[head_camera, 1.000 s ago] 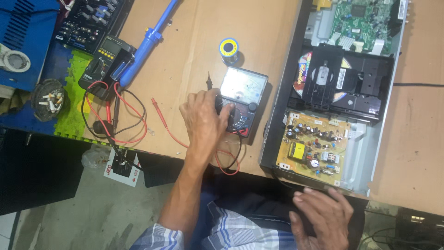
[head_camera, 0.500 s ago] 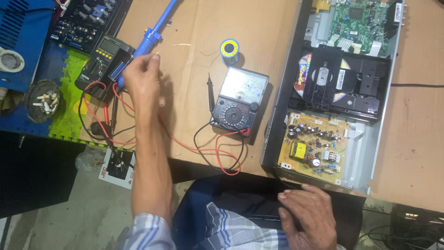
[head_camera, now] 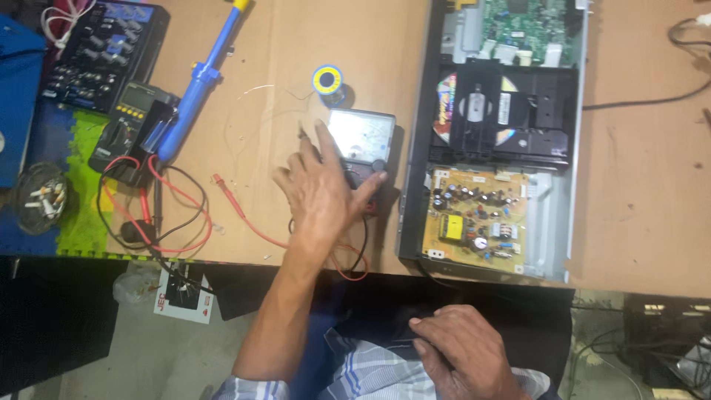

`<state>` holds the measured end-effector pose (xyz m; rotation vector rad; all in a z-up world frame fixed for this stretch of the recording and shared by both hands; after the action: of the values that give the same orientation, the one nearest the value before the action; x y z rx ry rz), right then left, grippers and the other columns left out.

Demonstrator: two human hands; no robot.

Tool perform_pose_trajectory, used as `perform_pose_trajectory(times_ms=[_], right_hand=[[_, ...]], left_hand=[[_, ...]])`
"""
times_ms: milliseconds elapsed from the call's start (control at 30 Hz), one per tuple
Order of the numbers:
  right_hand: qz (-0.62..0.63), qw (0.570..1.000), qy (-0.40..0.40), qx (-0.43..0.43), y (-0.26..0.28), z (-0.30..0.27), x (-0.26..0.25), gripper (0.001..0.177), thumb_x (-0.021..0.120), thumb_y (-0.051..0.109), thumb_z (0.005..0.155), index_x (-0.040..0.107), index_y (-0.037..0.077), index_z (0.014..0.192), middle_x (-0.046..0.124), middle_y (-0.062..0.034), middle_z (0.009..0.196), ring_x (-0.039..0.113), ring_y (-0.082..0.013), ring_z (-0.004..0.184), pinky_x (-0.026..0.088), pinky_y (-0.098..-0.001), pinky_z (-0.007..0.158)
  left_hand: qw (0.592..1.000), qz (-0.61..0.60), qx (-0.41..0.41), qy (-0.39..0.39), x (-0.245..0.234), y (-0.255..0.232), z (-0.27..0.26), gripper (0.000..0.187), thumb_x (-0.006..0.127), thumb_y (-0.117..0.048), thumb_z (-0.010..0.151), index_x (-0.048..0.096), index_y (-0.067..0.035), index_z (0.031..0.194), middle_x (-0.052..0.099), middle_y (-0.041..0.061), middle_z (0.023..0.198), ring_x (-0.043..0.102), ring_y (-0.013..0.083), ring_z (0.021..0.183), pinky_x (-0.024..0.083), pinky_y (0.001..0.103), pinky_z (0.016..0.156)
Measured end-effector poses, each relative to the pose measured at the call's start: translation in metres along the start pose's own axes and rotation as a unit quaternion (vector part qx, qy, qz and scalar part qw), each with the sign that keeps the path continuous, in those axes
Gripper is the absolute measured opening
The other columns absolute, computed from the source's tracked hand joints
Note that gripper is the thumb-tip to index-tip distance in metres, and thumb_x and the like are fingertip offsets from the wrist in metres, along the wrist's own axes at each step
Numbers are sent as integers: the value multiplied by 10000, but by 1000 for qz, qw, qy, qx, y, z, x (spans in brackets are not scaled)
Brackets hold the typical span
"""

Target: The person uses a soldering iron and solder wire to work on a green circuit board held in hand. They then place the board into a device chassis and use a multimeter with probes to test connections on a yellow circuit board inside the device.

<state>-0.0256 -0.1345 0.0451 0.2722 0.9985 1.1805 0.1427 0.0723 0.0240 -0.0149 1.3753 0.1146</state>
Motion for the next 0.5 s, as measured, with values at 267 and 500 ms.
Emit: perform_pose_trajectory(times_ms=[267,500], right_hand=[[65,997,13,26,4,10,3,138,676,75,915,694,-9,1023,730,-73,788,703,-171,640,600,-345,693],[60,998,-17,-2,2,42,1,210,680,78,940,669,11,1138,753,-92,959,724,-222,774,590,-374,745]], left_hand=[[995,-35,-15,87,17,-13,15,1394,844,-792,638,177,-47,1609,592,268,1088,524,393,1008,328,573,938],[860,-473,-126,145,-51,13,17,811,811,-260,725,426,-176,1433,697,11,963,651,131,748,542,308,711]])
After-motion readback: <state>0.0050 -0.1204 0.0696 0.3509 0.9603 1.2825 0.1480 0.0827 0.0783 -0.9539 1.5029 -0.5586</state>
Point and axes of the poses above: each hand's wrist, its own z-axis towards the middle knuckle, its own x-axis out of the palm, y = z × x, the point moved 5 cm from there along z, towards the middle knuckle
